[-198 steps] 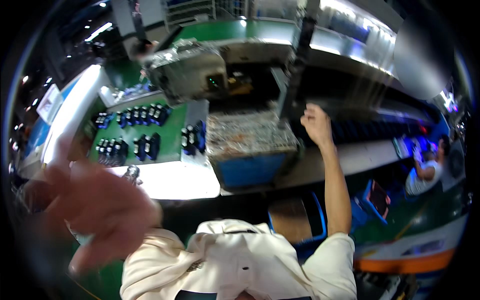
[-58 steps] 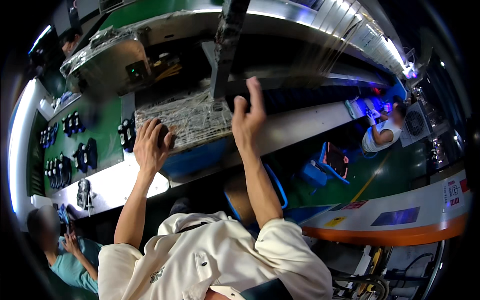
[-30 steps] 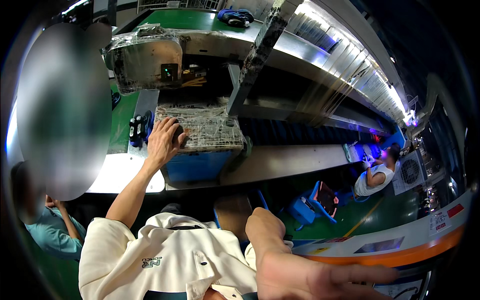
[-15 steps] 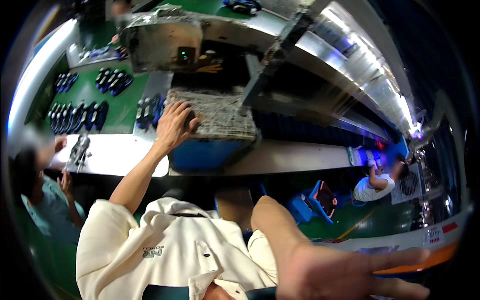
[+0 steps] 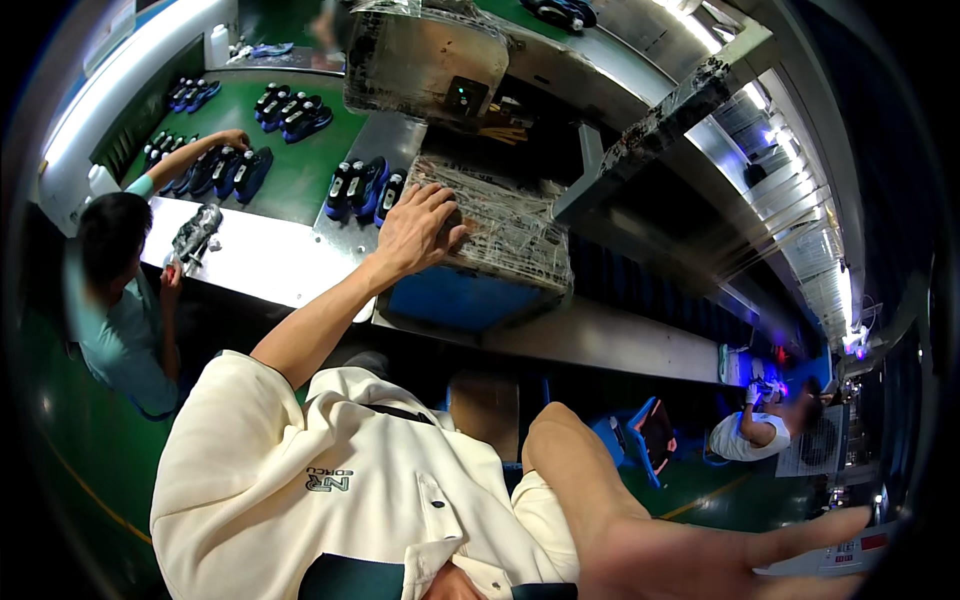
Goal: The person picks up blue shoe components from a metal surface and a conveyor belt, positions them individually into an industrial pressing machine, and places them onto a moving conveyor.
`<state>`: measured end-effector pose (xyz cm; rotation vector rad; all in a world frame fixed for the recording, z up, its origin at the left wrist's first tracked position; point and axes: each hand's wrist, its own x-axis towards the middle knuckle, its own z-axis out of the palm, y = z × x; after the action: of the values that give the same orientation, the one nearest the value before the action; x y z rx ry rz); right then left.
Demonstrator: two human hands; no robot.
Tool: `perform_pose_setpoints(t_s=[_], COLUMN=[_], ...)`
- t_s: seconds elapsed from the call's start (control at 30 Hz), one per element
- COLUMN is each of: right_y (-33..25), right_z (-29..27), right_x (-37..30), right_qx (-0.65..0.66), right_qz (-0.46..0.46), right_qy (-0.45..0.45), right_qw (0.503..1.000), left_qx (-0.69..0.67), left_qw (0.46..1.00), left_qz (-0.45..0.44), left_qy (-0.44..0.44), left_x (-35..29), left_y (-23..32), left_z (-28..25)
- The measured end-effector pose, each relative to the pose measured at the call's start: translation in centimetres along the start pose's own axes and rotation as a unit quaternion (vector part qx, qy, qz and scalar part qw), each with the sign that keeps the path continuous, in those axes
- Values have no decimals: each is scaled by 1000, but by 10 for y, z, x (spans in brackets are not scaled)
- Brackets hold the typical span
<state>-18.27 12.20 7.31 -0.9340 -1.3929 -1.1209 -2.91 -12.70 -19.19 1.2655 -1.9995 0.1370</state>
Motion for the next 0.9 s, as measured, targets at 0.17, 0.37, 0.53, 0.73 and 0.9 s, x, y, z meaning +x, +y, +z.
perform_pose_setpoints(t_s=[0.17, 0.37, 0.53, 0.73, 0.9], right_y=[6, 18, 2, -8, -9], right_z=[-9, -16, -11, -11, -21], right_x=[-2, -2, -4, 6, 23], right_qx=[-252, -591, -586, -713, -788], right_qz=[-103, -206, -109, -96, -163], right_qy=[-19, -54, -26, -55, -136], right_qw=[962, 778, 803, 693, 579], left_qx=[-6, -7, -13, -14, -23], left_qw=[1000, 1000, 1000, 1000, 1000], left_qz=[-2, -5, 6, 11, 14], left_qy=[-2, 10, 15, 12, 0], left_x=[4, 1, 2, 1, 1], left_y=[2, 0, 1, -1, -3], left_z=[1, 2, 0, 2, 3])
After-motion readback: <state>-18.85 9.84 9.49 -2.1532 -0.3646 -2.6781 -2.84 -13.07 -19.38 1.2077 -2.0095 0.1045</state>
